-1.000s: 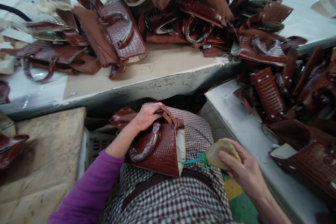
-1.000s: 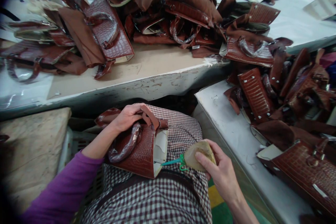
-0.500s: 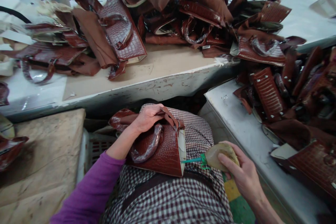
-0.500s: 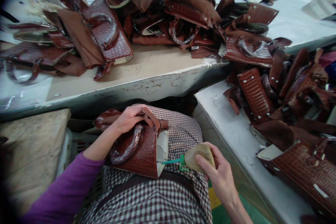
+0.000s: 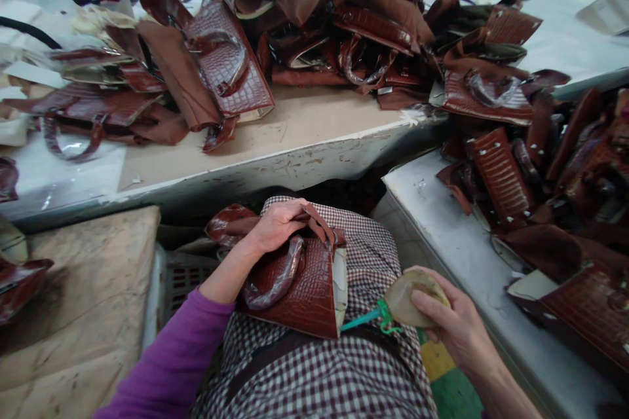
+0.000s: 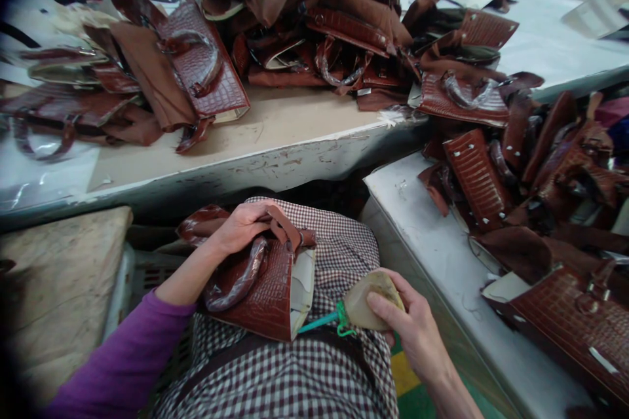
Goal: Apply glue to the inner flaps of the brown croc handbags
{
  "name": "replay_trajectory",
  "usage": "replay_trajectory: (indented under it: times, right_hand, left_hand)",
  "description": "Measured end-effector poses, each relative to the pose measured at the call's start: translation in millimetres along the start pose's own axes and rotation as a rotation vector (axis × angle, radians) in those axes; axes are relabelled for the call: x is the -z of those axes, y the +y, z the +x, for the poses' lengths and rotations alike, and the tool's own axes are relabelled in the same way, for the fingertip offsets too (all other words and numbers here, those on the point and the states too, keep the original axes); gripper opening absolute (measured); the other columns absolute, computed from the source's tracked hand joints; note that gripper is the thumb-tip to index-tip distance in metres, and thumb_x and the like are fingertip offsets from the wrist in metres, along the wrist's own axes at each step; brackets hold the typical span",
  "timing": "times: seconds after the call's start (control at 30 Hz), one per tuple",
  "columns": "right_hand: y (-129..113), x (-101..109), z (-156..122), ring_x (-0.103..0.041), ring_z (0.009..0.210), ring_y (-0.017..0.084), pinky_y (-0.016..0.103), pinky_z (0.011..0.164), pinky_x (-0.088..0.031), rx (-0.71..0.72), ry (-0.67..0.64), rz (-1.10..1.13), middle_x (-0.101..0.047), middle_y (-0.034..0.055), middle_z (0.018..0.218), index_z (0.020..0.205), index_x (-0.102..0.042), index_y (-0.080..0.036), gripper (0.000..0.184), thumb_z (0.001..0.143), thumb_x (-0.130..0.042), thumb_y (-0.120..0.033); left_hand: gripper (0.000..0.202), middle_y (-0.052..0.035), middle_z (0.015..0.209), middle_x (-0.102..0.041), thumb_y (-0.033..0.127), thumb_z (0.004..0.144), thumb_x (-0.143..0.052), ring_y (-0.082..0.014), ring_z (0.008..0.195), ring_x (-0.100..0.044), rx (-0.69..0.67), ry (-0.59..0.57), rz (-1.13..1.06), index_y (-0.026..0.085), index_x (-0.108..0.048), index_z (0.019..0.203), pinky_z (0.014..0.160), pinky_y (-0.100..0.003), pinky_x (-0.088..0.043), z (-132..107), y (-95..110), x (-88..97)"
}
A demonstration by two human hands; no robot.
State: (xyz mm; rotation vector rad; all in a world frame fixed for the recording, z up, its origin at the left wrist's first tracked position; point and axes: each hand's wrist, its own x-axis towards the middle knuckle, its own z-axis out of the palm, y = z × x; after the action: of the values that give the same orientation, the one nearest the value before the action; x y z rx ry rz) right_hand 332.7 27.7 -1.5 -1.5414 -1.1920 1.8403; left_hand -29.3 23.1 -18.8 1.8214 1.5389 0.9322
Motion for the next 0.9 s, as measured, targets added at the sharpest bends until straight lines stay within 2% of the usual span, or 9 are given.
replay_trajectory:
  times: [0.1,0.17,0.3,0.43,0.6,0.8,0.9]
  right_hand:
    - [-4.7,-5.1,7.8,-0.045,0.050,0.013,0.018,0.033,-0.030,-0.004,0.003,0.126,-0.061,0.0020,0.071,0.099,-0.071,-0.017,0.041,0.074,-0.082,-0.047]
    - [-5.3,-6.7,16.3,-0.046,0.053,0.013,0.019,0.034,-0.033,0.062,0.042,0.149,-0.062,0.0026,0.074,0.098,-0.070,-0.017,0.038,0.075,-0.082,-0.046]
    - [-3.2,-6.5,34.2,-0.048,0.054,0.013,0.022,0.039,-0.041,0.231,0.137,0.015,-0.065,0.0017,0.083,0.109,-0.067,-0.020,0.041,0.077,-0.081,-0.043]
    - [-3.6,-7.5,46.7,-0.049,0.053,0.013,0.024,0.041,-0.043,0.305,0.162,-0.086,-0.064,0.0007,0.084,0.113,-0.063,-0.021,0.045,0.078,-0.080,-0.045]
    - [-9.9,-12.3,54.4,-0.052,0.057,0.016,0.026,0.044,-0.045,0.309,0.139,-0.102,-0.065,0.0041,0.089,0.115,-0.062,-0.020,0.047,0.079,-0.080,-0.044]
    - [-11.4,-9.3,54.1,-0.048,0.049,0.013,0.024,0.038,-0.041,0.298,0.096,-0.107,-0.064,0.0006,0.079,0.113,-0.063,-0.020,0.047,0.077,-0.081,-0.045]
    - [-10.3,-6.4,48.9,-0.049,0.051,0.014,0.023,0.037,-0.040,0.271,0.061,-0.131,-0.065,0.0018,0.082,0.113,-0.064,-0.019,0.048,0.077,-0.081,-0.046]
  left_hand:
    - [0.010,-0.0048,0.091,-0.069,0.015,0.085,-0.056,-0.0195,0.087,-0.066,0.004,-0.004,-0.001,0.016,-0.066,0.083,0.083,-0.032,-0.051,0.3,-0.3,-0.6]
    - [0.011,-0.0048,0.091,-0.069,0.015,0.085,-0.056,-0.0191,0.086,-0.066,0.006,-0.005,-0.001,0.016,-0.066,0.082,0.082,-0.031,-0.051,0.6,-0.2,-0.2]
    - [0.012,-0.0044,0.090,-0.068,0.014,0.086,-0.055,-0.0185,0.085,-0.066,0.010,-0.001,0.005,0.015,-0.066,0.084,0.081,-0.029,-0.051,0.8,0.4,0.7]
    - [0.012,-0.0044,0.089,-0.068,0.014,0.086,-0.055,-0.0183,0.084,-0.065,0.013,0.004,0.008,0.015,-0.066,0.083,0.080,-0.029,-0.050,0.3,0.2,1.3]
    - [0.012,-0.0056,0.091,-0.069,0.015,0.085,-0.055,-0.0190,0.086,-0.065,0.005,0.006,0.002,0.015,-0.067,0.083,0.082,-0.031,-0.050,-0.1,-1.5,1.4]
    - [0.012,-0.0045,0.089,-0.069,0.015,0.084,-0.055,-0.0186,0.084,-0.065,0.004,0.016,0.000,0.016,-0.066,0.081,0.081,-0.030,-0.051,0.2,-1.9,0.4]
    - [0.012,-0.0039,0.087,-0.068,0.015,0.084,-0.055,-0.0181,0.083,-0.065,0.009,0.016,-0.001,0.016,-0.066,0.081,0.080,-0.030,-0.051,0.6,-1.9,0.2]
